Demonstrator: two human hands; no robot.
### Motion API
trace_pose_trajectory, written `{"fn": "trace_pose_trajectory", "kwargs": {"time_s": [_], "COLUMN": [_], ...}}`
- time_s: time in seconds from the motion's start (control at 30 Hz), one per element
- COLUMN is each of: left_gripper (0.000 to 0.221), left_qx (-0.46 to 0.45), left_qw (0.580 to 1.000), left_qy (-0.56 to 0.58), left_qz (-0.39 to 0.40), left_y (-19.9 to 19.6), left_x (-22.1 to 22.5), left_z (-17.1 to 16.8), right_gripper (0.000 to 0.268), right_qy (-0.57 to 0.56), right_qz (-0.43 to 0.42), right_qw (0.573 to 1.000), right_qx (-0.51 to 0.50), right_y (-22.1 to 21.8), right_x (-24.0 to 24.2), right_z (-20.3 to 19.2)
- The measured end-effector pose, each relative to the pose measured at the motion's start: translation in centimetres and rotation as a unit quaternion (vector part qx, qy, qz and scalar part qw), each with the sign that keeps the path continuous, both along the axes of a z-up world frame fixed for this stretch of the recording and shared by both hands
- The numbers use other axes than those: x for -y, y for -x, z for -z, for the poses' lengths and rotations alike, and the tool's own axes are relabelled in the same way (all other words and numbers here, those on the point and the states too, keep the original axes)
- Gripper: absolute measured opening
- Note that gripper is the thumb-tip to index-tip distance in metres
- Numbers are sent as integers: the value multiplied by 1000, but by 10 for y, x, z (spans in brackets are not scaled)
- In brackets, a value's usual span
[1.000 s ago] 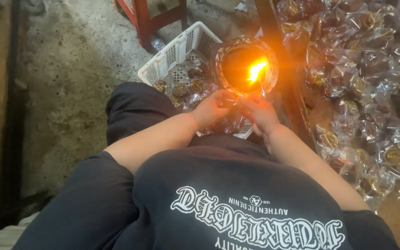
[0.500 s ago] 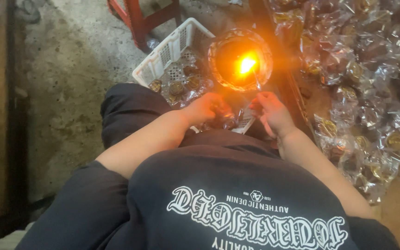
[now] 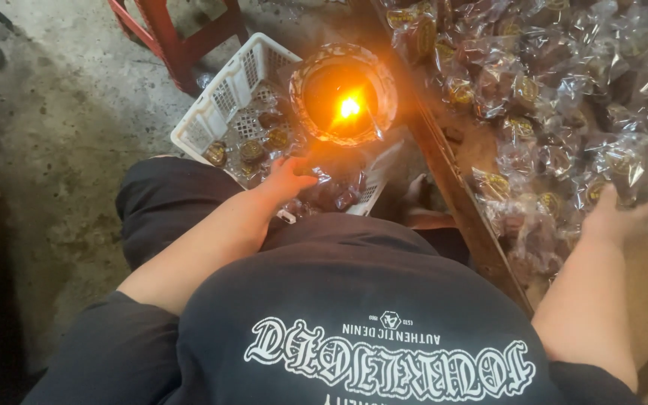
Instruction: Sealing plastic bread bags by melting the opening over a flame.
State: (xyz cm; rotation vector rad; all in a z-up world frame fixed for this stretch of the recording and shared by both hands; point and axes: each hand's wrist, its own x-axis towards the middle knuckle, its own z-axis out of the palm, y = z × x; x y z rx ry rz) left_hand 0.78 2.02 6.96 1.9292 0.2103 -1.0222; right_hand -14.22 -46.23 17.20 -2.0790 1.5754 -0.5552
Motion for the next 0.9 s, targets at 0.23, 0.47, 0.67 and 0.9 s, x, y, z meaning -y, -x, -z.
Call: {"fn": "trace_pose_trajectory", "kwargs": {"time_s": [0.23, 0.47, 0.67, 0.9], "left_gripper": [62, 65, 61, 71], "left_qx": [14, -15, -15, 105], "left_qw": [1000, 1000, 999, 993], "left_qy": [-7, -22, -31, -54], "left_qz": [-10, 5, -2, -20], "left_y": [-8, -6, -6, -16], "left_x": [2, 7, 8, 4], "left_z": [41, 18, 21, 116], "right_gripper": [60, 66, 55, 65], "right_qy": [-122, -106, -78, 22], "right_qz": [-2, -116, -231, -392], "right_qw": [988, 974, 964, 917], "right_qx": [-98, -163, -101, -69], "right_y": [-18, -53, -85, -109], "right_x": [-89, -123, -90, 2], "right_z": [-56, -66, -15, 96]}}
